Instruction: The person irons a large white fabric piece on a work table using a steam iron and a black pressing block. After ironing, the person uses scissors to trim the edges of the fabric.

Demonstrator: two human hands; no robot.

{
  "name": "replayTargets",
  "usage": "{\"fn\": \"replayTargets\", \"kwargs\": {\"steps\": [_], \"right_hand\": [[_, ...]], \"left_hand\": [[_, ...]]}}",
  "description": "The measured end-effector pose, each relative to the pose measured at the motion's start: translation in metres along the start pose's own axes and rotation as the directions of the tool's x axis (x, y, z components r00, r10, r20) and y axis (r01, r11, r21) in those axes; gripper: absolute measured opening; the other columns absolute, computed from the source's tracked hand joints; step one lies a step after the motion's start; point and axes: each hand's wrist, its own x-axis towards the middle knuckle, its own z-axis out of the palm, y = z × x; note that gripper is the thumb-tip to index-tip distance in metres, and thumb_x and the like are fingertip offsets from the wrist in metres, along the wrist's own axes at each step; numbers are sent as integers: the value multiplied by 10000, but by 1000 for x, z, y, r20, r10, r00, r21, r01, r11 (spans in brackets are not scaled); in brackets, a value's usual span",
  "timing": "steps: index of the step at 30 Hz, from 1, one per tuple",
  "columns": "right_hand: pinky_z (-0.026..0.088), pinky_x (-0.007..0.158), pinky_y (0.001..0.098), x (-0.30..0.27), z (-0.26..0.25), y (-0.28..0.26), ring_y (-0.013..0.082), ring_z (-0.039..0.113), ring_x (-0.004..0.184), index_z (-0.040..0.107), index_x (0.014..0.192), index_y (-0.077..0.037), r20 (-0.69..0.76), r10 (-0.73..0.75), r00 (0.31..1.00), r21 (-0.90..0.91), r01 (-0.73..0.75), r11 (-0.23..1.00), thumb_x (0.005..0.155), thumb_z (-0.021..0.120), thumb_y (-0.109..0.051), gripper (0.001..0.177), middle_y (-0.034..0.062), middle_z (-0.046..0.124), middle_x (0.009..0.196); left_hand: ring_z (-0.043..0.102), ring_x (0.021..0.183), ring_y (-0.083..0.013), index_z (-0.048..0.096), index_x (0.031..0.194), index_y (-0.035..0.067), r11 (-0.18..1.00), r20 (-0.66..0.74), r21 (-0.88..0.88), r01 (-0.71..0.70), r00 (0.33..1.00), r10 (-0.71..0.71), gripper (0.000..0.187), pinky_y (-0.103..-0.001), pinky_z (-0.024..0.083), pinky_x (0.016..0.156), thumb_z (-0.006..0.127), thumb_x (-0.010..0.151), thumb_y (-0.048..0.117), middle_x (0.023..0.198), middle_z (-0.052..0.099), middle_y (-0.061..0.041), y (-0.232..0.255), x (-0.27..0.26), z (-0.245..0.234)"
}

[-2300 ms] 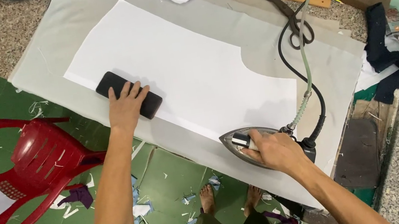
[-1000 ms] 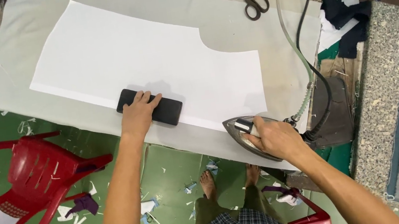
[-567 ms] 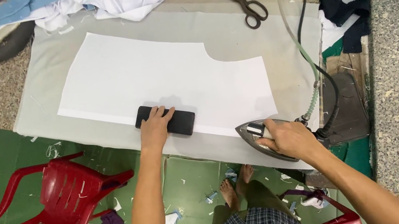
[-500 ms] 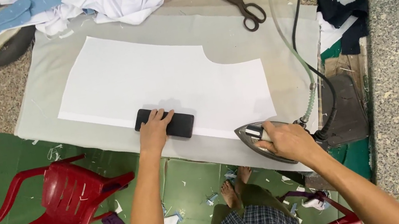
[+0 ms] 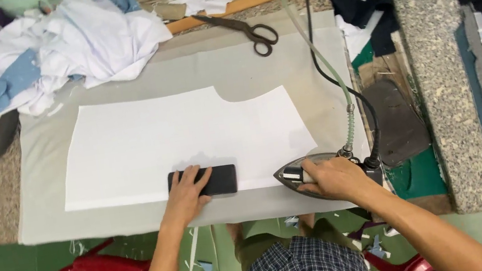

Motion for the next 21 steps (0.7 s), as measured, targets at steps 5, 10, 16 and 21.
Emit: {"fn": "replayTargets", "kwargs": {"steps": [5,10,16,21], "right_hand": [[596,817,472,-16,-3,-4,379,766,950,526,1135,-138,-87,194,977,132,-182,974,988,541,-581,467,183,761,972],[598,845,531,-35,7,11,441,742,1052,560,1321,-38,-179,670,721,538,-498,680,983,578,-530,597,281,752,1119],[586,856,571,-20,51,54,470,697,1120,524,1444,-4,-139,805,577,733,-487,475,984,558,-595,750,332,693,1220],[567,909,588,-33,27,40,506,650,1189,493,1471,27,-99,793,601,774,-455,441,995,557,-528,734,372,643,1290]], "left_hand": [[411,1417,-359,514,1519,226,923,-191,2,-384,906,378,631,-548,231,1243,704,940,389,1439,508,-182,41,28,24],[468,1343,-395,622,1433,169,794,-434,-54,-606,730,528,596,-533,288,1212,720,917,452,1297,553,-230,105,70,71],[455,1380,-355,608,1432,167,790,-505,-6,-613,684,527,564,-505,320,1193,668,954,461,1413,520,-205,150,74,78],[442,1390,-350,594,1448,166,795,-470,1,-606,702,535,576,-503,306,1199,643,967,478,1436,512,-200,150,70,72]]}}
